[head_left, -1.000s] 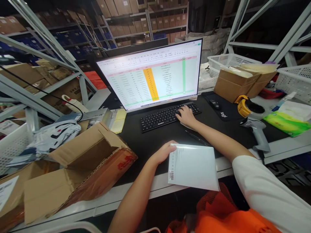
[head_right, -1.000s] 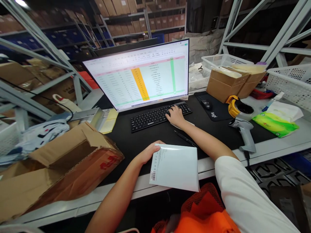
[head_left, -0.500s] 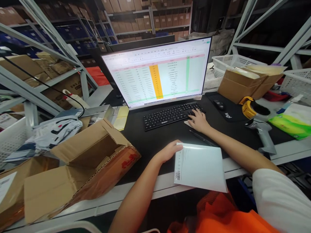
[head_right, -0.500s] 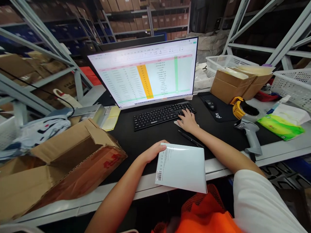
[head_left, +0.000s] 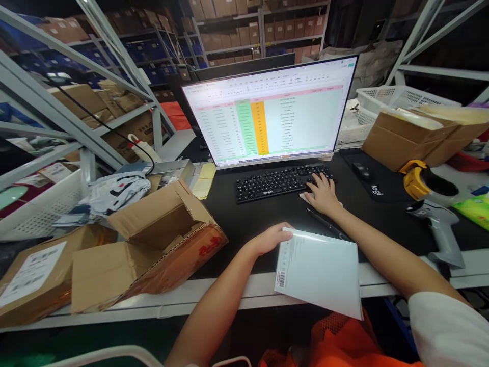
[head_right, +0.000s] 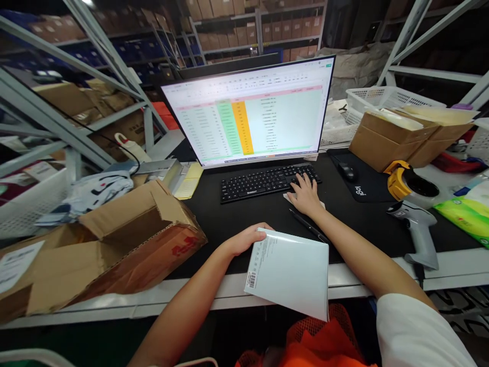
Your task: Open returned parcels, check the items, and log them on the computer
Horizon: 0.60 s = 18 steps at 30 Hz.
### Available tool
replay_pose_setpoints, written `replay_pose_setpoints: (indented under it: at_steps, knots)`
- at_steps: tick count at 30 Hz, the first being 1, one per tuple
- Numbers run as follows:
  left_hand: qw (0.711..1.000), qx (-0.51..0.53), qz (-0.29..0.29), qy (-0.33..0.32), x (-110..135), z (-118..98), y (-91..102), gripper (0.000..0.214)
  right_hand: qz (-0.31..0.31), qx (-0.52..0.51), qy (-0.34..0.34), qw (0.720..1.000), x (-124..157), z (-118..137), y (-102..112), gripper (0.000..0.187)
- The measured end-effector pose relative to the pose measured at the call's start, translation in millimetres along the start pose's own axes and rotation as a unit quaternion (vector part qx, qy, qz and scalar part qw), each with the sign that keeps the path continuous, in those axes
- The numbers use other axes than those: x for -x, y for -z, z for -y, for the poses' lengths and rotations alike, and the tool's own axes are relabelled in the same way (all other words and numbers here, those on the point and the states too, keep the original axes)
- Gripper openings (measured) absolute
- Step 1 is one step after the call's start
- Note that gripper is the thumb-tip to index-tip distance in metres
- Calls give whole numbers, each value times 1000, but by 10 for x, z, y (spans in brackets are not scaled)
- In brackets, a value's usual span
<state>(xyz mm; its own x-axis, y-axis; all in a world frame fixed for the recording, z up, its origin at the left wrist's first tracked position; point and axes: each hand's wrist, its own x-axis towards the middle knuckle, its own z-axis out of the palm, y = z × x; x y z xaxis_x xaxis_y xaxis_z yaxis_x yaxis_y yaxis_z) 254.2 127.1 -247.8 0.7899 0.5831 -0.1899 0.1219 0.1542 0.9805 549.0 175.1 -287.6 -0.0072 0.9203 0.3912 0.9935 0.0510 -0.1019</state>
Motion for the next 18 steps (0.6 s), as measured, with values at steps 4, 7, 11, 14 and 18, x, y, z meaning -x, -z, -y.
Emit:
replay_pose_setpoints:
  at_steps: [4, 7, 11, 14, 18]
  knots:
    - [1000, 15, -12, -1, -8, 31, 7, 66, 7, -12, -3, 1000, -6, -6, -18, 53]
    - [999, 37, -23, -11, -31, 61, 6, 66, 32, -29, -11, 999, -14, 15, 9, 52]
    - [991, 80, -97, -38, -115, 63, 27, 65, 21, -101, -60, 993, -70, 16, 231, 55]
    - [979, 98, -164, -67, -142, 54, 89, 65, -16, -237, -135, 962, 8, -45, 550, 51]
    - [970, 82, -217, -74, -60, 108, 147, 68, 33, -485, -175, 856, 696, 53, 1055, 64]
